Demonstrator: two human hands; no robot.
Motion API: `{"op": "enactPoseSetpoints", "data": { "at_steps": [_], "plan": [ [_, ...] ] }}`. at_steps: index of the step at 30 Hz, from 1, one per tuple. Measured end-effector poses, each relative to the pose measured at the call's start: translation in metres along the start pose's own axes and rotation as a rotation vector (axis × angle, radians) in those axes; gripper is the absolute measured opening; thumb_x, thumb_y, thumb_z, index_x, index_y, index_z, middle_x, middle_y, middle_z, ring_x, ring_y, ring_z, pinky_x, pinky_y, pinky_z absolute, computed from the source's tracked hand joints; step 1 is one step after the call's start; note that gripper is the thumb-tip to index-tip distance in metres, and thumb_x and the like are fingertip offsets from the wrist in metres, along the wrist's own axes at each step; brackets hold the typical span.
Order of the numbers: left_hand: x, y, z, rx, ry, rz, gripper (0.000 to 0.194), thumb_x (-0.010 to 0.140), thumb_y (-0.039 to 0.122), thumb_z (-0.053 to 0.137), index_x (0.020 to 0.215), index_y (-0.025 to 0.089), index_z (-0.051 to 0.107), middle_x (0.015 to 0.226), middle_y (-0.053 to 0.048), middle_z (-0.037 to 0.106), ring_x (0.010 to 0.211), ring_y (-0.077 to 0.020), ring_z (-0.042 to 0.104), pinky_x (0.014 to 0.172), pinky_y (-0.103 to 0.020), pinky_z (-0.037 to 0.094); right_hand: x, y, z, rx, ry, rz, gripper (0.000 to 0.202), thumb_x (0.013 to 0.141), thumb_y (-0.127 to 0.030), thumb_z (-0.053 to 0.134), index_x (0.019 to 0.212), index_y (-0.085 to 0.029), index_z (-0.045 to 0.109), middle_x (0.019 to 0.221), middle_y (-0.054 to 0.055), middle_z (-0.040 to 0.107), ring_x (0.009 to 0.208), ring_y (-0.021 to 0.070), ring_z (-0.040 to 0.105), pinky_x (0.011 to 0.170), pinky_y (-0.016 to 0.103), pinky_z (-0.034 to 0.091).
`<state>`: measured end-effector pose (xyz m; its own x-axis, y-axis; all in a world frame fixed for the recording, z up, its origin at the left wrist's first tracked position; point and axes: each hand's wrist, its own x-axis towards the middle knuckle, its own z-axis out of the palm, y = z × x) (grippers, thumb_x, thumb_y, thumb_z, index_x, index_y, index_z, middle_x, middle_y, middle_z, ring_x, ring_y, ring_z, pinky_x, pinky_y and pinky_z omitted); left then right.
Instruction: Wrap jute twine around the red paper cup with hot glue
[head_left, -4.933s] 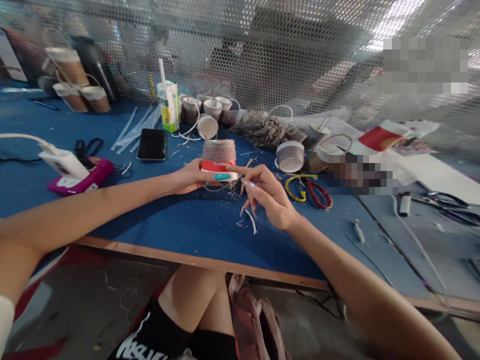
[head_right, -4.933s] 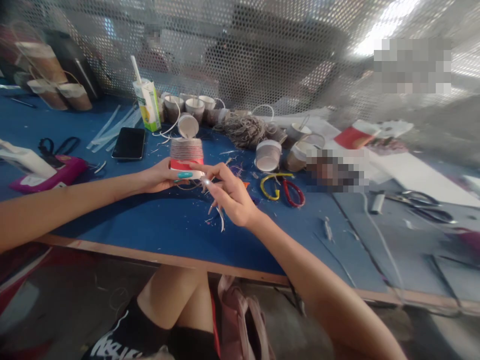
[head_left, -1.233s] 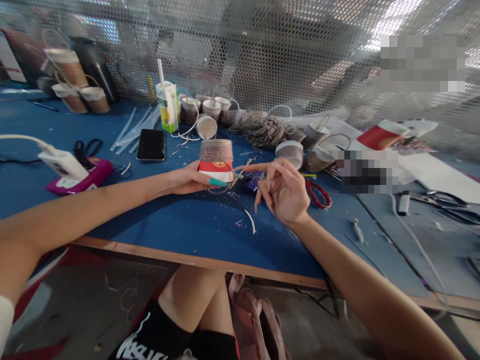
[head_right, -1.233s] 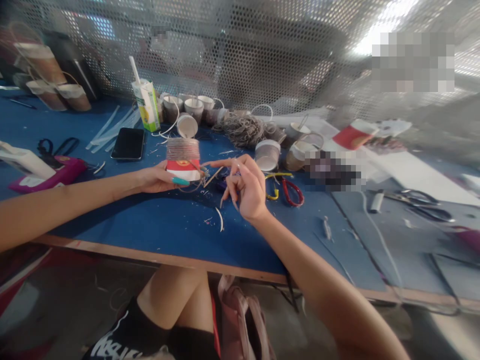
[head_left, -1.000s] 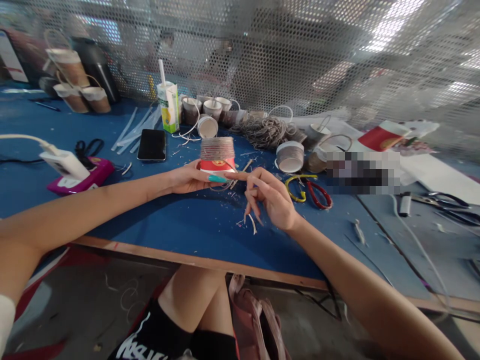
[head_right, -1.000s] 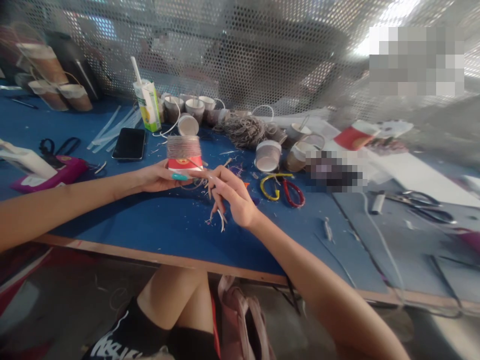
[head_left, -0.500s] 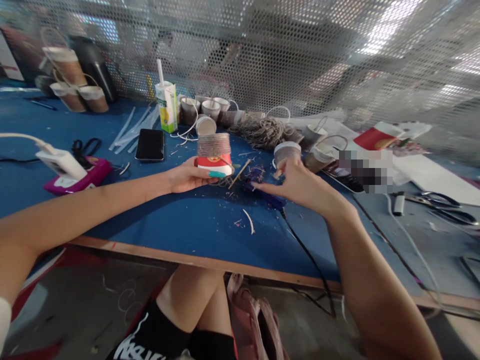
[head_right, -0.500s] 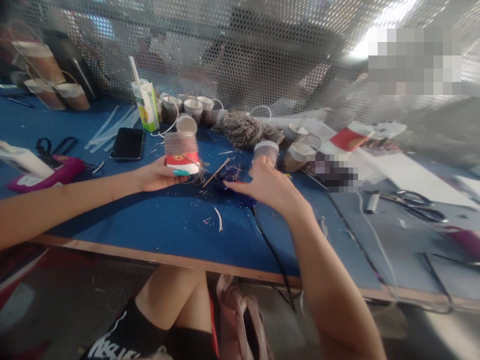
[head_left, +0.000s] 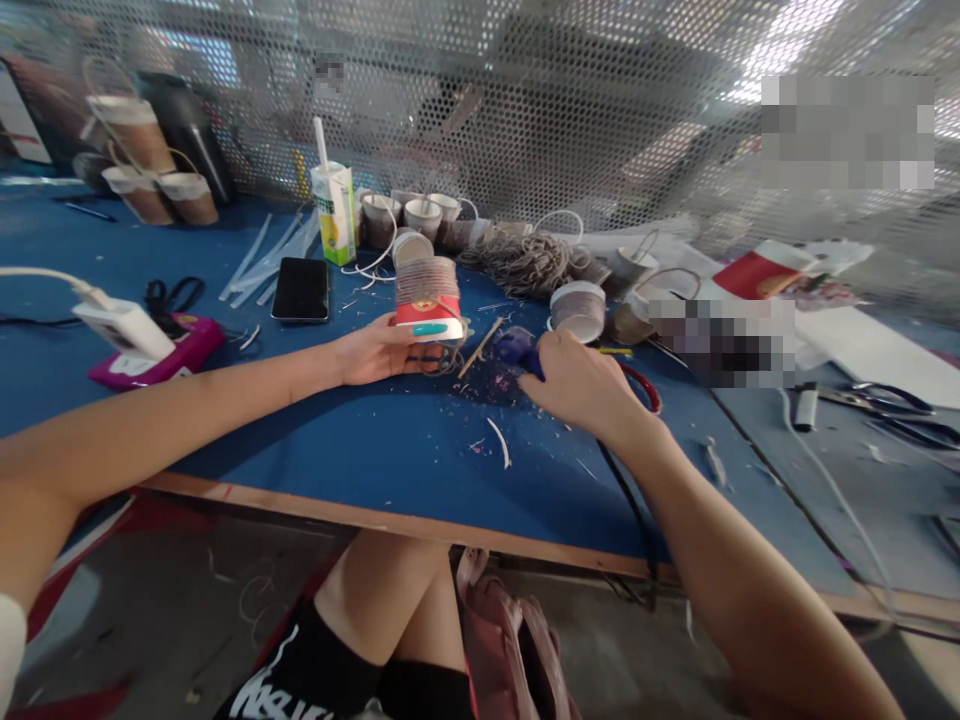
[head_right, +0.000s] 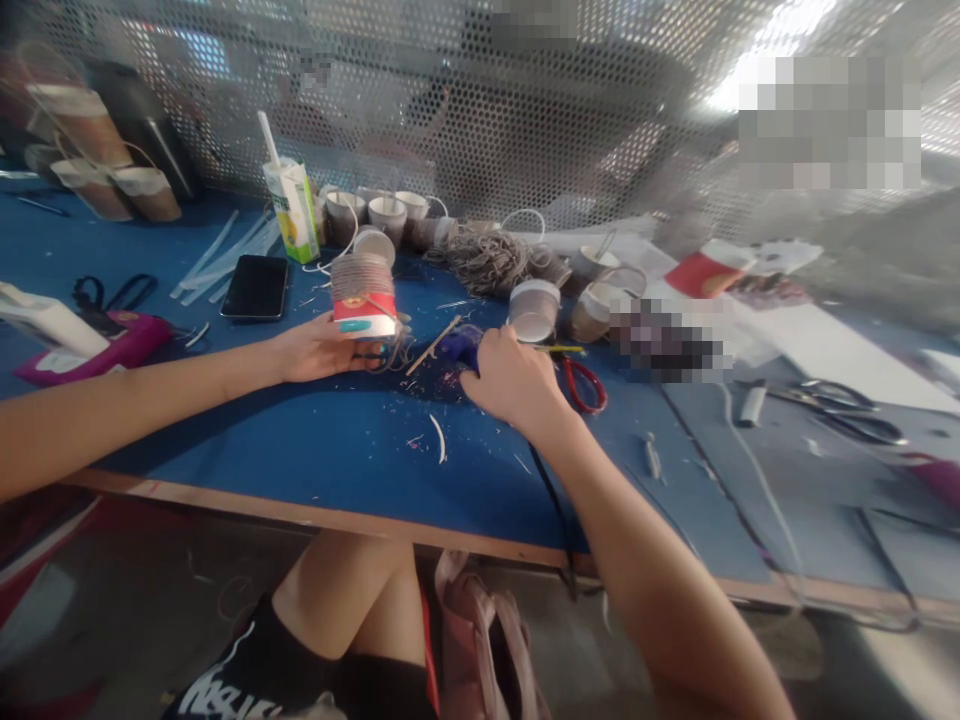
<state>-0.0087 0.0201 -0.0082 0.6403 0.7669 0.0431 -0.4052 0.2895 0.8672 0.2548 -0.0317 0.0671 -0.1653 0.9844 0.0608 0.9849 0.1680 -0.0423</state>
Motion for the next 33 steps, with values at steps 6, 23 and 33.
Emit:
{"op": "enactPoseSetpoints", "data": {
  "at_steps": [6, 23, 33],
  "plan": [
    [0.0, 0.0, 0.0, 0.01, -0.041, 0.01, 0.051, 0.075, 0.031, 0.092, 0.119, 0.017, 0.072, 0.112, -0.009, 0.082, 0.097, -0.0203, 0.078, 0.101, -0.039, 0.06, -0.001, 0.007, 0.002, 1.212, 0.238, -0.134, 0.022, 0.084, -0.041, 0.069, 0.072, -0.024, 0.063, 0.044, -0.003, 0.047, 0.036, 0.017, 0.046, 0.035, 0.035, 0.048],
    [0.0, 0.0, 0.003, -0.007, -0.104, -0.003, 0.054, 0.062, 0.039, 0.101, 0.109, 0.023, 0.078, 0.103, -0.002, 0.081, 0.091, -0.0152, 0.074, 0.091, -0.033, 0.06, -0.015, -0.014, 0.012, 1.293, 0.089, -0.24, 0.049, 0.079, -0.056, 0.086, 0.053, -0.023, 0.061, 0.038, -0.001, 0.05, 0.031, 0.0152, 0.051, 0.027, 0.03, 0.046],
    [-0.001, -0.002, 0.002, 0.004, -0.114, 0.016, 0.052, 0.069, 0.037, 0.098, 0.113, 0.022, 0.075, 0.106, -0.005, 0.081, 0.094, -0.018, 0.075, 0.096, -0.039, 0.06, -0.016, -0.015, 0.011, 1.22, 0.109, -0.177, 0.045, 0.076, -0.049, 0.088, 0.054, -0.023, 0.058, 0.039, -0.003, 0.052, 0.031, 0.0122, 0.05, 0.037, 0.028, 0.052]
  ]
}}
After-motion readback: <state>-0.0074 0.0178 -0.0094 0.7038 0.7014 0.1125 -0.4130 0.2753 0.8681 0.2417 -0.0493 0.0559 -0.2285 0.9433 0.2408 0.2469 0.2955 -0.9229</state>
